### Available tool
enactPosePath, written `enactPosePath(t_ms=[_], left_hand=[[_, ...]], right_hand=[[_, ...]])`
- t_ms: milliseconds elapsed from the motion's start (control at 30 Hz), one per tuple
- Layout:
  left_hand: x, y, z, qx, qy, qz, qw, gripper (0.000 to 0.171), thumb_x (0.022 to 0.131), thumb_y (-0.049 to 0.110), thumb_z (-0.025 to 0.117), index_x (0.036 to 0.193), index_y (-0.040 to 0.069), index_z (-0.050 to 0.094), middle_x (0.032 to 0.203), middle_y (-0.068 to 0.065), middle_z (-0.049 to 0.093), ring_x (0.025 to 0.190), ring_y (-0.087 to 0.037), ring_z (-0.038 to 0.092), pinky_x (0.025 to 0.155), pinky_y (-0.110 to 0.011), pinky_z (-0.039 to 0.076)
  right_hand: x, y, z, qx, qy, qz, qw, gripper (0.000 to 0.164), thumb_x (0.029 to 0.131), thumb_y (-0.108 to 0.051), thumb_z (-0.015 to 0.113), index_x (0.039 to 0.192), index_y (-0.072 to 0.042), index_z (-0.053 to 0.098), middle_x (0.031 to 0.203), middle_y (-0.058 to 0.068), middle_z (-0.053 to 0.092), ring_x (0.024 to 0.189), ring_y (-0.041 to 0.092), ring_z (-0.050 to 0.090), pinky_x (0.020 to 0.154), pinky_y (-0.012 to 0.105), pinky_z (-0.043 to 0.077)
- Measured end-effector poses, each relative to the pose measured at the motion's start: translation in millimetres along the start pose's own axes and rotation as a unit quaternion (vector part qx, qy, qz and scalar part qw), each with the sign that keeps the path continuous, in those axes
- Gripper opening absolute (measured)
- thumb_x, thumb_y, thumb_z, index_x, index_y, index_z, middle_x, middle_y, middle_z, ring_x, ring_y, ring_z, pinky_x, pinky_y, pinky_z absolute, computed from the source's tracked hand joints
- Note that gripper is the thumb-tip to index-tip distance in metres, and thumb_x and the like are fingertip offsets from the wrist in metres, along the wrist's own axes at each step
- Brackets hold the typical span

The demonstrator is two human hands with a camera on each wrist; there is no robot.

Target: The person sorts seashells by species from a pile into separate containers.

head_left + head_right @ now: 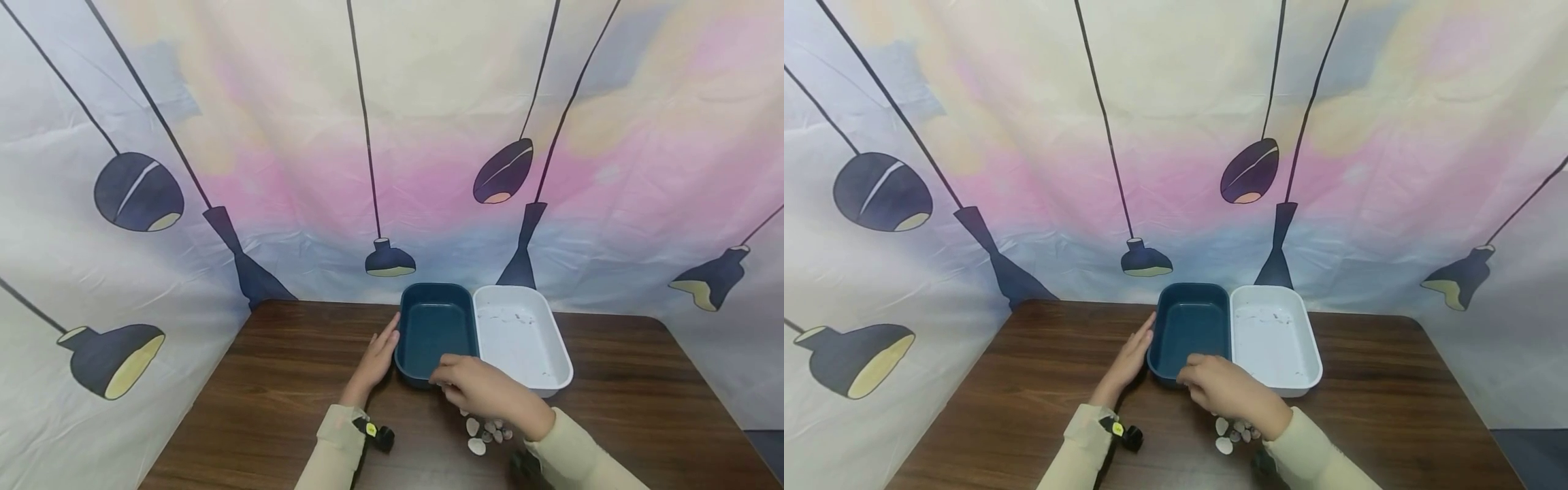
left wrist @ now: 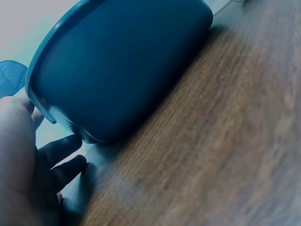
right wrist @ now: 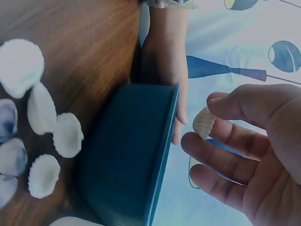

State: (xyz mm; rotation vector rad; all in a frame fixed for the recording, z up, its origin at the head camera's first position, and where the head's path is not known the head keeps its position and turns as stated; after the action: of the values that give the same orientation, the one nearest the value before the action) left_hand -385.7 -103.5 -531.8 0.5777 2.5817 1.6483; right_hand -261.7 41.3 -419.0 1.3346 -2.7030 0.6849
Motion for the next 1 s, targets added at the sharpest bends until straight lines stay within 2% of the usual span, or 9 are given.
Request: enactPosePath(t_ms=[167, 533, 767, 1000], left_hand=[[-0.2, -0.3, 0.2, -0.003, 0.002, 0.001, 1.0, 0.057, 0.117, 0.039, 0.031, 0.168, 0.015, 0.029, 0.172, -0.008, 0.029, 0.157, -0.034, 0.029, 0.128, -0.062, 0.0], [0.9, 0.9, 0.9, -0.004, 0.004, 0.005, 1.0, 0.057, 0.117, 0.039, 0.031, 0.168, 0.014, 0.029, 0.172, -0.008, 0.03, 0.157, -0.035, 0.03, 0.127, -0.063, 0.0], [1.1, -1.0, 2.0, 0.0, 0.003, 0.0, 1.0, 0.057, 0.117, 0.04, 0.032, 0.168, 0.015, 0.03, 0.172, -0.008, 0.03, 0.157, -0.035, 0.03, 0.128, -0.063, 0.0], [-0.5, 0.3, -0.5, 0.0, 0.008, 0.0, 1.0, 0.056, 0.117, 0.04, 0.032, 0.168, 0.015, 0.031, 0.171, -0.009, 0.032, 0.156, -0.036, 0.031, 0.128, -0.063, 0.001]], right_hand=[[3.7, 5.1, -0.7, 0.0, -0.005, -0.003, 1.0, 0.023, 0.095, 0.005, 0.069, 0.112, -0.007, 0.079, 0.101, 0.002, 0.073, 0.091, 0.007, 0.067, 0.079, 0.024, 0.058], [13.7, 22.5, 4.0, -0.022, 0.0, 0.008, 1.0, 0.025, 0.092, 0.009, 0.069, 0.111, -0.004, 0.079, 0.102, 0.005, 0.074, 0.094, 0.016, 0.071, 0.082, 0.031, 0.061], [18.0, 33.5, 8.3, -0.024, 0.003, 0.021, 0.999, 0.024, 0.091, 0.009, 0.068, 0.107, -0.006, 0.08, 0.099, 0.005, 0.074, 0.092, 0.016, 0.071, 0.08, 0.032, 0.061], [28.0, 42.7, 14.8, -0.035, 0.0, 0.033, 0.999, 0.016, 0.092, 0.004, 0.071, 0.101, -0.006, 0.079, 0.094, 0.004, 0.075, 0.085, 0.013, 0.069, 0.076, 0.031, 0.06]])
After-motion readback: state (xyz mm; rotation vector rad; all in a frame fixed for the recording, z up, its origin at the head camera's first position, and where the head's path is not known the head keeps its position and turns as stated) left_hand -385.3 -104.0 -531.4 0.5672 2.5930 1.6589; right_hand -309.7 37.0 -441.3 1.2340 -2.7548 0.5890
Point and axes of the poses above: each hand's wrist, its own x-axis towards the middle knuckle, its own z-axis out of the palm, y = z × x, the point moved 10 cm from there along x, towards the middle knuckle
